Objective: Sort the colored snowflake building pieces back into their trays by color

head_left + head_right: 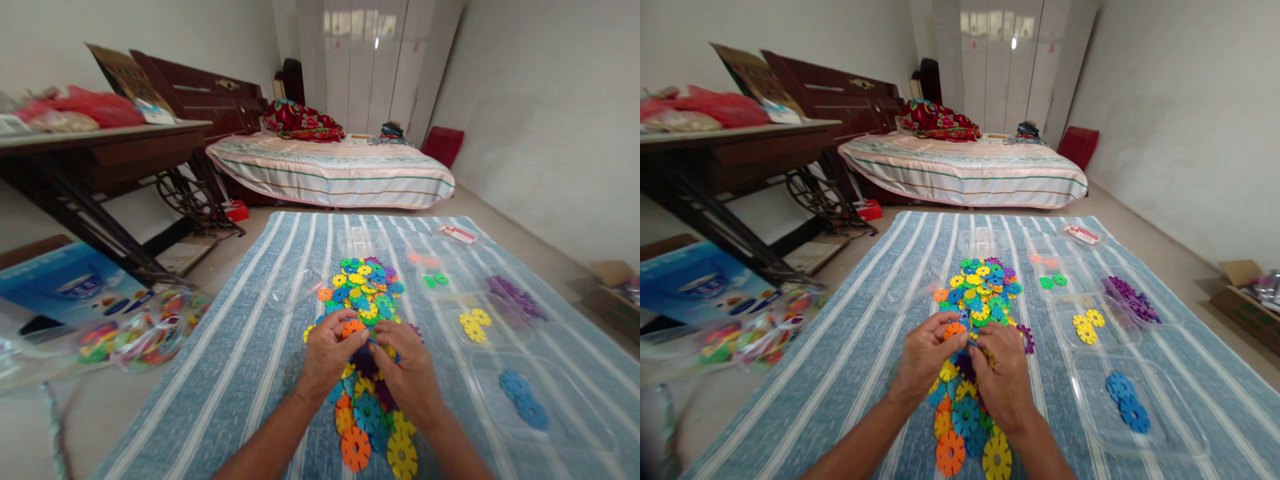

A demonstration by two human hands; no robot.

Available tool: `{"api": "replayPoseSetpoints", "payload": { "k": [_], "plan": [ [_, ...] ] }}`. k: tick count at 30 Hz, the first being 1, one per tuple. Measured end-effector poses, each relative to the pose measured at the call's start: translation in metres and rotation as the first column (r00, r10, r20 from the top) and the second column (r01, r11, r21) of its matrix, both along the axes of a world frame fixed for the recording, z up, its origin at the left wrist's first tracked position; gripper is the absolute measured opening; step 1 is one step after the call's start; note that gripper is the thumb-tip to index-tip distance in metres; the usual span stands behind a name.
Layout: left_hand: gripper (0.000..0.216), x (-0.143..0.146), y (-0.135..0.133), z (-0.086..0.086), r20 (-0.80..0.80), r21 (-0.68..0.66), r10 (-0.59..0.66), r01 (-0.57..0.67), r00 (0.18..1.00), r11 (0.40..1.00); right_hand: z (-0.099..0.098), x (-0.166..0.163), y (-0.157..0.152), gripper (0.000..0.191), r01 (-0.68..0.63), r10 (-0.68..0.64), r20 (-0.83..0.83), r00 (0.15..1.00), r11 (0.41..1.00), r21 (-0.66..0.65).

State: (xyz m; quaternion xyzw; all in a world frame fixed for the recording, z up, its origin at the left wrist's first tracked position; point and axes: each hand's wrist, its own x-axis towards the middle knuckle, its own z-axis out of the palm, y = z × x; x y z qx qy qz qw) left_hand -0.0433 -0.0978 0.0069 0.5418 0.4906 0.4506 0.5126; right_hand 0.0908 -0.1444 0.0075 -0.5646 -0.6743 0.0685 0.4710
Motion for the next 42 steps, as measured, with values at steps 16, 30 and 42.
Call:
{"api": "replayPoseSetpoints", "payload": {
  "k": [16, 30, 42],
  "plan": [
    [0.022, -0.039, 0.038, -0.029, -0.507, 0.412, 0.208, 0.023, 0.837, 0.911, 0.006, 0.085, -0.069, 0.021, 0.2, -0.302, 0.391, 0.869, 0.939, 0.28],
    [0.024, -0.053, 0.045, -0.046, -0.537, 0.501, 0.32, -0.01, 0.78, 0.866, -0.016, -0.071, 0.023, 0.024, 0.022, 0.103, 0.572, 0.814, 0.978, -0.209],
    [0.016, -0.052, 0.046, -0.047, -0.582, 0.44, 0.281, 0.006, 0.763, 0.898, -0.003, -0.037, -0.003, 0.018, -0.014, -0.061, 0.443, 0.895, 0.986, 0.165]
  ]
}}
